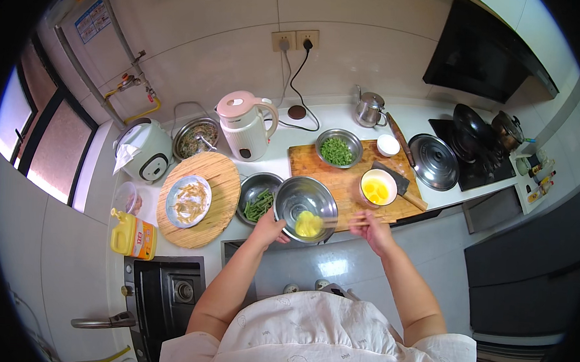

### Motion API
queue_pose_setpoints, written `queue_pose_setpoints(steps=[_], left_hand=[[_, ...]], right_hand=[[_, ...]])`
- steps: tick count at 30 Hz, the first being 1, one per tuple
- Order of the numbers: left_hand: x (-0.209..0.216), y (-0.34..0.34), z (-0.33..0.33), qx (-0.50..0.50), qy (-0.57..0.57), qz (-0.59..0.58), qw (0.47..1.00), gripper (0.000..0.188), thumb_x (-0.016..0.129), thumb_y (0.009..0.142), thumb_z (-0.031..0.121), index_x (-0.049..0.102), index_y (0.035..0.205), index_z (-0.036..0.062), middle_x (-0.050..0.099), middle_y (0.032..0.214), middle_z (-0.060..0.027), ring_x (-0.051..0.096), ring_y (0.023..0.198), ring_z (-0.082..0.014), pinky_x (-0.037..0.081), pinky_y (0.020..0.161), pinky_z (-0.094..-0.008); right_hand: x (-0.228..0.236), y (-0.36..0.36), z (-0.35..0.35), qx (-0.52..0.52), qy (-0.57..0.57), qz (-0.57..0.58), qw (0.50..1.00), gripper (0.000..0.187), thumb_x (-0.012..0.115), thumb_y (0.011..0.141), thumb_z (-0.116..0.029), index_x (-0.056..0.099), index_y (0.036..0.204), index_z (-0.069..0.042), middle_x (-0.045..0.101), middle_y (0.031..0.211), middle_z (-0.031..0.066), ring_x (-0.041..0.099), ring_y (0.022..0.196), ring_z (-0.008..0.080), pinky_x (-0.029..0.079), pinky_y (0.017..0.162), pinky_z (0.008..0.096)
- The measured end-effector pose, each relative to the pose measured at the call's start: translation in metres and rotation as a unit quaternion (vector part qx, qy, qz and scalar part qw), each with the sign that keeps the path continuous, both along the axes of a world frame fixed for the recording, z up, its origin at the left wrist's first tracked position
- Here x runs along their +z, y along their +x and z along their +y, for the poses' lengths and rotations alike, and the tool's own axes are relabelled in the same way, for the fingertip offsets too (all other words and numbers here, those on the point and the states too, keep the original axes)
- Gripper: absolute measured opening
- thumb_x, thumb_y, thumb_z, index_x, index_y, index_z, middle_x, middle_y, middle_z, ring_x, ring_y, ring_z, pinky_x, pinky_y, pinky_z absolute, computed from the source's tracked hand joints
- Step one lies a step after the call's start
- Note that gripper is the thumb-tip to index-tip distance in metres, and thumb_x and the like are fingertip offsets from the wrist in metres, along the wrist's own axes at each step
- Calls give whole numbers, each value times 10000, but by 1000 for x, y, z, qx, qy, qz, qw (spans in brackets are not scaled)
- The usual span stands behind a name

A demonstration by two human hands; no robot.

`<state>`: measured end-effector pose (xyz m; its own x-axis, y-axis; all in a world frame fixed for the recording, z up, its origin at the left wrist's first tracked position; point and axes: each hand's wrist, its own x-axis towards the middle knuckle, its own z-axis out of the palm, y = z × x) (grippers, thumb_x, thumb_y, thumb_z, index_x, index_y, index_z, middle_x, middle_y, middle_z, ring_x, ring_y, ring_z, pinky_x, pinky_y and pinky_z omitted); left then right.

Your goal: The person cracks eggs into a bowl, discards shells into a plastic bag, and whisks the eggs with chopsticks. They also clean the sink drain and wipe the sink area with a cloth.

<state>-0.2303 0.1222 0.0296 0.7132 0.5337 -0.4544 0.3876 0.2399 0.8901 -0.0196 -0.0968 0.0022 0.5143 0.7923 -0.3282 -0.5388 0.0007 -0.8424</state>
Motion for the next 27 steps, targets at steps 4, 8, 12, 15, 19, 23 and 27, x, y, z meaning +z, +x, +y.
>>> queue_pose_setpoints(steps=[4,8,12,15,19,23,27], left_hand=[[-8,-2,5,8,-13,6,1000,571,451,802,81,261,1339,33,616,851,-171,626,545,-207,543,477,-297],[-9,-2,7,7,-14,4,1000,573,442,804,78,254,1344,29,615,850,-177,626,542,-212,545,478,-302],[-1,-1,2,-2,4,15,1000,561,438,801,74,266,1332,27,615,840,-177,628,543,-213,541,472,-300],[0,-2,2,4,0,20,1000,554,438,798,70,276,1326,32,616,835,-172,627,541,-211,537,468,-297],[3,-2,0,-5,12,34,999,560,434,802,71,273,1338,55,618,831,-171,623,536,-205,537,474,-299],[-1,-3,-2,-3,13,22,1000,571,432,804,69,263,1349,62,617,838,-175,624,539,-205,538,472,-302],[-4,-2,-2,-1,-4,28,1000,580,432,808,67,248,1358,60,615,851,-177,626,545,-208,539,468,-305]], right_hand=[[-4,3,1,-18,-21,-48,998,359,374,967,-319,537,1046,-9,628,927,136,629,804,210,525,759,325],[-1,5,-1,-25,-29,-57,998,358,375,965,-314,535,1050,-5,627,927,141,630,800,210,528,759,321],[6,3,-2,59,-33,-9,998,358,358,972,-300,529,1061,2,620,931,140,627,809,201,531,745,319],[0,4,4,-73,-43,-76,993,370,334,976,-299,527,1064,4,621,928,143,630,801,207,534,739,322],[4,5,-3,25,-38,-41,998,365,352,973,-308,524,1064,0,620,932,138,628,806,202,530,753,318],[4,3,-4,36,-43,-30,998,368,347,975,-312,524,1070,-3,619,946,135,625,820,202,523,769,312],[-5,0,-1,-73,-24,-59,995,378,336,977,-314,523,1079,-2,620,965,141,623,841,207,518,779,315]])
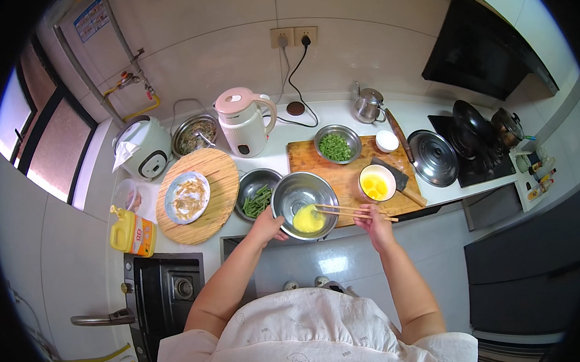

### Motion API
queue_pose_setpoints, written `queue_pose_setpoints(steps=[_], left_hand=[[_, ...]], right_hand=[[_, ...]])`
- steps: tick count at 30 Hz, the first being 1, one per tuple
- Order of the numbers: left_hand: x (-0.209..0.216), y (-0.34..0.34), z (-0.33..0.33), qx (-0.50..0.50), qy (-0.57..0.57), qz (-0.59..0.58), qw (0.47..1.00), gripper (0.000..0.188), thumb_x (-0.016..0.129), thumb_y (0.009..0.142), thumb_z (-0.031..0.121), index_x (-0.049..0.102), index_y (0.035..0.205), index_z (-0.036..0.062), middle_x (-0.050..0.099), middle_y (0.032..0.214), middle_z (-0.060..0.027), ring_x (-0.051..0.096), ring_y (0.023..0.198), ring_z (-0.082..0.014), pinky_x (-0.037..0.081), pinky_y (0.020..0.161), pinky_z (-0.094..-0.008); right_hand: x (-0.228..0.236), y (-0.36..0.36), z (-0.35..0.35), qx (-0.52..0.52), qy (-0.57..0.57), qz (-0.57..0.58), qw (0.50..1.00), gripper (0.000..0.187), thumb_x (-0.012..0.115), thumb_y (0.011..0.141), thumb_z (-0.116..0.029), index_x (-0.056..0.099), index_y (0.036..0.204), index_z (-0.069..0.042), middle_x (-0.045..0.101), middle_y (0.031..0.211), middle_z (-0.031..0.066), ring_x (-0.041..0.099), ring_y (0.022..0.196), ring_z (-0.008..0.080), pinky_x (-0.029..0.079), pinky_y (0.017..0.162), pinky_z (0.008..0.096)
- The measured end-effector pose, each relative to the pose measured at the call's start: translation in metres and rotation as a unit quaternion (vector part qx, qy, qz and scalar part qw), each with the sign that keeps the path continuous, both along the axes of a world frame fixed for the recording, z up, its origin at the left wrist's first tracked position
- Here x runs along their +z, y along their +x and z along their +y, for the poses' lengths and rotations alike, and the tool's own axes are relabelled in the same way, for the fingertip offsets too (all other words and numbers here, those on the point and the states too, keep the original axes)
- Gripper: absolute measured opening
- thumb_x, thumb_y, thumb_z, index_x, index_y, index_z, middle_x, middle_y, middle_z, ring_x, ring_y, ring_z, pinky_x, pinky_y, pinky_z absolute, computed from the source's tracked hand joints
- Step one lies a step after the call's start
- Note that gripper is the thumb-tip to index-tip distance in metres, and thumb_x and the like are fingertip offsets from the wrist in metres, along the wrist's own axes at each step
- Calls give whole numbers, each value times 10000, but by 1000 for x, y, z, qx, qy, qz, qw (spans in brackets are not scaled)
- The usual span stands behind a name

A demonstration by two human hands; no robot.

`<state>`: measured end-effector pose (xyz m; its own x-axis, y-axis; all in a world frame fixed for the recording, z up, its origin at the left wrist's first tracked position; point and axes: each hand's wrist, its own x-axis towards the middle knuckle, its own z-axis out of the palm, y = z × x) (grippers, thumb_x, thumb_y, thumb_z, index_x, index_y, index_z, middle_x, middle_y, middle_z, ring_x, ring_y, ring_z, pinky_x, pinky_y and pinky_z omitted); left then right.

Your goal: The person cracks eggs into a bowl, discards shells into a plastic bag, and whisks the eggs with chopsticks. They also clean the sink drain and wipe the sink area with a cloth.

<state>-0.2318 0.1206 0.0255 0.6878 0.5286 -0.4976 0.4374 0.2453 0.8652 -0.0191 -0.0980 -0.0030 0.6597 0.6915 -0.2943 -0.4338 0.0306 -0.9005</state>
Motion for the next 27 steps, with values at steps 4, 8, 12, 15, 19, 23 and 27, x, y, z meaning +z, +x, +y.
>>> queue_pose_setpoints(steps=[4,8,12,15,19,23,27], left_hand=[[-3,1,0,2,-5,-2,1000,569,437,811,75,254,1349,47,611,863,-183,628,550,-216,539,465,-306],[-5,1,-1,8,-6,-12,1000,534,434,811,74,281,1322,36,609,866,-187,629,551,-222,539,463,-308],[-3,2,-2,9,-4,-4,1000,518,427,807,60,298,1308,33,610,865,-186,629,550,-225,539,463,-307],[-3,2,-1,7,-3,2,1000,524,428,802,55,301,1310,34,611,868,-184,629,549,-222,540,465,-307],[-7,2,2,8,-5,-3,1000,538,432,801,53,297,1321,38,613,865,-180,628,547,-217,541,466,-307],[-9,3,5,3,-4,-5,1000,559,432,802,53,277,1339,47,616,848,-176,628,547,-214,541,467,-307],[-11,3,5,9,-10,-14,1000,574,434,803,56,258,1350,51,615,830,-177,627,544,-213,544,472,-308]], right_hand=[[5,-1,-5,93,-4,50,994,381,337,978,-316,520,1081,2,619,972,143,621,850,203,517,787,317],[4,-5,-6,90,2,67,994,374,339,977,-311,507,1094,2,615,971,145,618,864,204,514,793,322],[-1,-9,0,-29,21,41,999,365,349,974,-302,506,1096,5,618,974,155,624,858,212,516,787,326],[1,-5,-7,143,-15,71,987,365,343,975,-302,504,1096,2,616,977,149,623,860,210,517,788,321],[3,-5,-2,51,8,65,997,366,341,975,-304,517,1075,2,615,973,137,622,856,211,517,791,320],[0,0,-2,62,16,71,995,366,338,976,-308,518,1071,-4,613,966,128,619,852,207,517,790,317],[-4,7,-4,123,-17,48,991,370,323,981,-299,522,1081,-3,613,972,137,622,846,206,528,765,316]])
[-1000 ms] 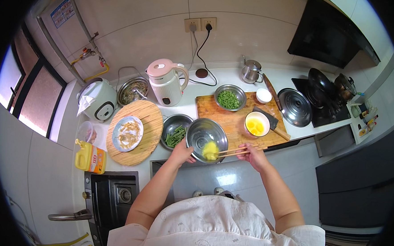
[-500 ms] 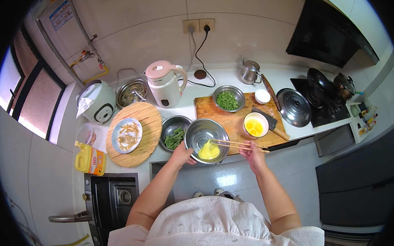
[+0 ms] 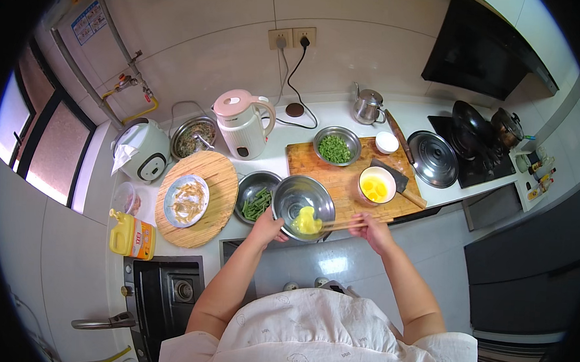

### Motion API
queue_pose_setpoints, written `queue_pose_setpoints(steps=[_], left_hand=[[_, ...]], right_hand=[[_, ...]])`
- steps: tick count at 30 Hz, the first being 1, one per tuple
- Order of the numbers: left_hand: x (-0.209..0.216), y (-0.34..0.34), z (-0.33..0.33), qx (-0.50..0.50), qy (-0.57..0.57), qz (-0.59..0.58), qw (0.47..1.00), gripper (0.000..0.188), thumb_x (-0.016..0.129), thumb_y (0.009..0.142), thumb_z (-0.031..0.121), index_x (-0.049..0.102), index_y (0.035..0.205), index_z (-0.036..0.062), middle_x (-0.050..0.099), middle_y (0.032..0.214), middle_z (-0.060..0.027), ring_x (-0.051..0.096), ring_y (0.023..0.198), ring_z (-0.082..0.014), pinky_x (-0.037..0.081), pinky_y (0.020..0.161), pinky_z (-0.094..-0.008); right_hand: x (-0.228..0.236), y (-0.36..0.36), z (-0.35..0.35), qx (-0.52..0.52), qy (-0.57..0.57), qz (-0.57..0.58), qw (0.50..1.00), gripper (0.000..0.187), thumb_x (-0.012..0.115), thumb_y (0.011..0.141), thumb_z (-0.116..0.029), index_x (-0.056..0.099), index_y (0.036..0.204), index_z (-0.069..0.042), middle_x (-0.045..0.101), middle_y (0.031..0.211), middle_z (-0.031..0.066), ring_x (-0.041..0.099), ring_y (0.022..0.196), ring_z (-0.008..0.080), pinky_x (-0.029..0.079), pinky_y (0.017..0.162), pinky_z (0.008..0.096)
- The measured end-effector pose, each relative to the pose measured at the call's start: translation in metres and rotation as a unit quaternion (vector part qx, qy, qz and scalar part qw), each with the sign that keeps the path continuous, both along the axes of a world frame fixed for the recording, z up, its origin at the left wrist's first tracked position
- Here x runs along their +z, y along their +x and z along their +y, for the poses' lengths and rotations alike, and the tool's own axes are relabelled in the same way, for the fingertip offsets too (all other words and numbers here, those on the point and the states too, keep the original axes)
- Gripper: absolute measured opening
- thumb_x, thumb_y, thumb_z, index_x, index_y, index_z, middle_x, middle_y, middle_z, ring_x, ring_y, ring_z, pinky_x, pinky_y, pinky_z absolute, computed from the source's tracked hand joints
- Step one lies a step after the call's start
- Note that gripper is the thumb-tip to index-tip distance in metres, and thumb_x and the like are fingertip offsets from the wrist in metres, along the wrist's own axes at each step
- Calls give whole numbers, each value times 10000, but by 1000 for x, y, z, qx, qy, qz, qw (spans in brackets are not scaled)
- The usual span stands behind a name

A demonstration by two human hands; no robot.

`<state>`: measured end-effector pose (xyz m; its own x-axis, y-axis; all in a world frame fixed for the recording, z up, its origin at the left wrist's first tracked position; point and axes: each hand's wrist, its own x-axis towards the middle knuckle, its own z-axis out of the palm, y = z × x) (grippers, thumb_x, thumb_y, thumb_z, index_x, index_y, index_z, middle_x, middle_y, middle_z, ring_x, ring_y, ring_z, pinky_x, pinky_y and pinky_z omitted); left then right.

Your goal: The person cracks eggs into a bowl, discards shells into a plastic bag, and whisks the eggs with chopsticks. They also clean the sink drain and wipe the sink area with a cloth.

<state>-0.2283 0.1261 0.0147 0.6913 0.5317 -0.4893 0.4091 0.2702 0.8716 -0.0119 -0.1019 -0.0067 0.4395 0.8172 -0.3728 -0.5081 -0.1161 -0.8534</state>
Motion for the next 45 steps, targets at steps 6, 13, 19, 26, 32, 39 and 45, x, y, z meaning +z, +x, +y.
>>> queue_pose_setpoints(steps=[6,13,19,26,32,39,45], left_hand=[[-2,0,1,-3,-4,-2,1000,581,435,800,59,253,1352,48,613,829,-179,627,543,-217,548,480,-311],[5,3,-2,1,8,1,1000,564,434,788,42,275,1329,22,613,839,-185,628,545,-222,548,477,-308],[3,1,-1,5,-2,3,1000,552,428,788,35,280,1319,14,608,851,-195,629,546,-223,547,471,-303],[-2,-1,-1,13,0,-9,1000,562,434,803,51,264,1338,32,610,845,-189,629,546,-221,544,465,-302],[-2,-1,-2,16,7,-11,1000,543,438,817,68,276,1334,40,615,840,-183,631,550,-224,540,460,-302],[0,-2,-4,17,1,-12,1000,521,438,815,69,292,1313,25,616,831,-184,631,553,-223,543,466,-307],[6,-3,-5,9,5,-8,1000,515,434,813,67,296,1307,24,617,811,-173,629,549,-214,543,473,-303]], right_hand=[[-3,3,2,-37,10,-22,999,351,348,977,-290,538,1056,-5,617,953,125,621,836,200,529,750,312],[1,-2,4,-43,8,-12,999,345,345,974,-294,533,1044,-13,617,938,127,623,819,208,533,746,325],[4,-7,5,-54,13,2,998,340,348,973,-290,521,1060,-11,618,944,137,626,827,215,530,756,326],[11,-12,1,-45,-1,8,999,367,343,975,-301,514,1082,6,621,952,139,624,838,211,520,781,333],[7,-13,0,-27,11,7,1000,374,340,976,-311,515,1084,1,622,959,145,619,861,209,515,793,324],[6,-17,2,5,14,33,999,371,345,976,-312,514,1084,-1,612,952,133,620,847,202,521,781,320],[4,-15,2,-8,25,19,999,351,369,969,-302,521,1064,-1,610,959,129,621,831,203,526,763,313]])
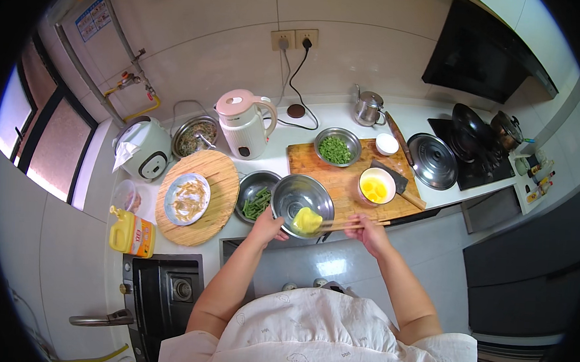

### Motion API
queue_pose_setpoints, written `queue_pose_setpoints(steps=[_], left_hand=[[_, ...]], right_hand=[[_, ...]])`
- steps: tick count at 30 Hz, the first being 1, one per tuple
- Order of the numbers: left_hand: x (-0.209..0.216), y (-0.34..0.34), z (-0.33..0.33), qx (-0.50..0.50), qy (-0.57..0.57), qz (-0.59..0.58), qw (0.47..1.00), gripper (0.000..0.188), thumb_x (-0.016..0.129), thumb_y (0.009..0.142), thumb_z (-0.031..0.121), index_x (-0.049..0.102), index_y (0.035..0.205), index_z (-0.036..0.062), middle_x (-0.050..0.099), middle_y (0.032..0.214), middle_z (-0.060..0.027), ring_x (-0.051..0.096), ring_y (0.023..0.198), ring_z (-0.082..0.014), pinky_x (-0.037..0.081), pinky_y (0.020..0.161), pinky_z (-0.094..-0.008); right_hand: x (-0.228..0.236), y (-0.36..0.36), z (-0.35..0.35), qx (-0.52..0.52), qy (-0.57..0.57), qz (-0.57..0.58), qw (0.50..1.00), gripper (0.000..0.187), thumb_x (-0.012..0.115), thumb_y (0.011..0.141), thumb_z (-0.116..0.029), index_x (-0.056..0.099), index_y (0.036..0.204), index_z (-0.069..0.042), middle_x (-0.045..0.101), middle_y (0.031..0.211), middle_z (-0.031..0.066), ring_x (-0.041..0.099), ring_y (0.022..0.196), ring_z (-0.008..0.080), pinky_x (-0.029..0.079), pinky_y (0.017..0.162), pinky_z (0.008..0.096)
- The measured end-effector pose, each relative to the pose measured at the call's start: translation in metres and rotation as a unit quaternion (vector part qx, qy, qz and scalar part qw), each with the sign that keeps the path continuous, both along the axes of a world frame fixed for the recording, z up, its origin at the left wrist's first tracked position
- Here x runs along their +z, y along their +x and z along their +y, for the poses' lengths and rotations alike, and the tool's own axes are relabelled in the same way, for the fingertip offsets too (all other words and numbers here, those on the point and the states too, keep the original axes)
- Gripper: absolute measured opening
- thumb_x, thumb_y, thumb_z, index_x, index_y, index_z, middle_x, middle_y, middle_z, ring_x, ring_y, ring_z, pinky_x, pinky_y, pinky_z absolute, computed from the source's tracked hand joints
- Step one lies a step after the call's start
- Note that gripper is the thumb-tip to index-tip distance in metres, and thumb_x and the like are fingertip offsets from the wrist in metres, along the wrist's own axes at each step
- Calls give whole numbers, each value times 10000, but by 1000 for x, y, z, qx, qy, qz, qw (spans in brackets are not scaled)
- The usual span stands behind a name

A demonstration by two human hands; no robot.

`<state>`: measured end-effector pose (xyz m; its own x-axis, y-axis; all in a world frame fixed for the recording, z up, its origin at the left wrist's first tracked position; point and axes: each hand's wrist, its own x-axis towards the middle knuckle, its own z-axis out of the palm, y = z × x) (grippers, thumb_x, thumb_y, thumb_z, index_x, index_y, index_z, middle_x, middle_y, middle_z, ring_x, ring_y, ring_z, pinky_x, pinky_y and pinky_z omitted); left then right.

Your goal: The person cracks eggs into a bowl, discards shells into a plastic bag, and whisks the eggs with chopsticks. They also clean the sink drain and wipe the sink area with a cloth.

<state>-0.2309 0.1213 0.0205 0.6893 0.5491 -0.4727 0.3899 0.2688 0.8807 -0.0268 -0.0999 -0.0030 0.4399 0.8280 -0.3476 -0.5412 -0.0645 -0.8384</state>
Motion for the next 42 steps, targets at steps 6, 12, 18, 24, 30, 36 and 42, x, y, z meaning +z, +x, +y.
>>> queue_pose_setpoints(steps=[6,12,18,24,30,36,42], left_hand=[[1,1,-1,-4,3,2,1000,508,434,814,64,299,1301,15,616,825,-173,629,551,-212,543,477,-301],[0,1,-3,2,-1,-3,1000,473,449,815,69,327,1267,2,611,853,-184,630,552,-220,541,468,-305],[-4,-1,0,-5,-7,3,1000,479,427,800,49,319,1263,-14,609,845,-186,631,558,-224,541,468,-307],[-4,-3,0,-7,-6,15,1000,532,430,797,50,294,1310,18,612,863,-189,631,560,-220,543,473,-306],[-4,-5,1,-12,1,13,1000,538,444,802,62,288,1315,27,613,869,-192,634,564,-222,546,483,-315],[-4,-6,3,-12,-6,20,1000,528,437,803,57,284,1306,8,613,865,-193,637,568,-232,547,486,-316],[-2,-6,1,-1,-2,14,1000,522,437,799,59,292,1298,5,613,854,-189,639,576,-233,548,489,-314]], right_hand=[[-7,3,3,-19,14,-16,1000,355,393,962,-314,529,1060,-1,623,928,113,626,810,201,530,748,318],[-2,0,4,-70,6,-34,997,339,385,964,-298,533,1051,-6,630,937,119,633,820,208,536,742,324],[-2,-1,3,-73,3,-50,996,341,375,964,-294,529,1057,-4,626,935,133,631,821,214,531,756,334],[-2,2,5,-90,-10,-59,994,323,375,962,-281,532,1047,-12,619,912,121,623,796,201,525,733,315],[9,17,12,-62,-27,-150,986,289,388,955,-244,557,1002,-14,625,915,121,626,784,190,524,736,308],[18,21,15,-59,-44,-144,987,289,378,958,-240,556,1010,-18,626,916,110,627,798,191,523,741,311],[6,11,14,-82,-30,-113,990,323,361,969,-273,533,1052,-12,619,948,125,623,828,198,520,751,318]])
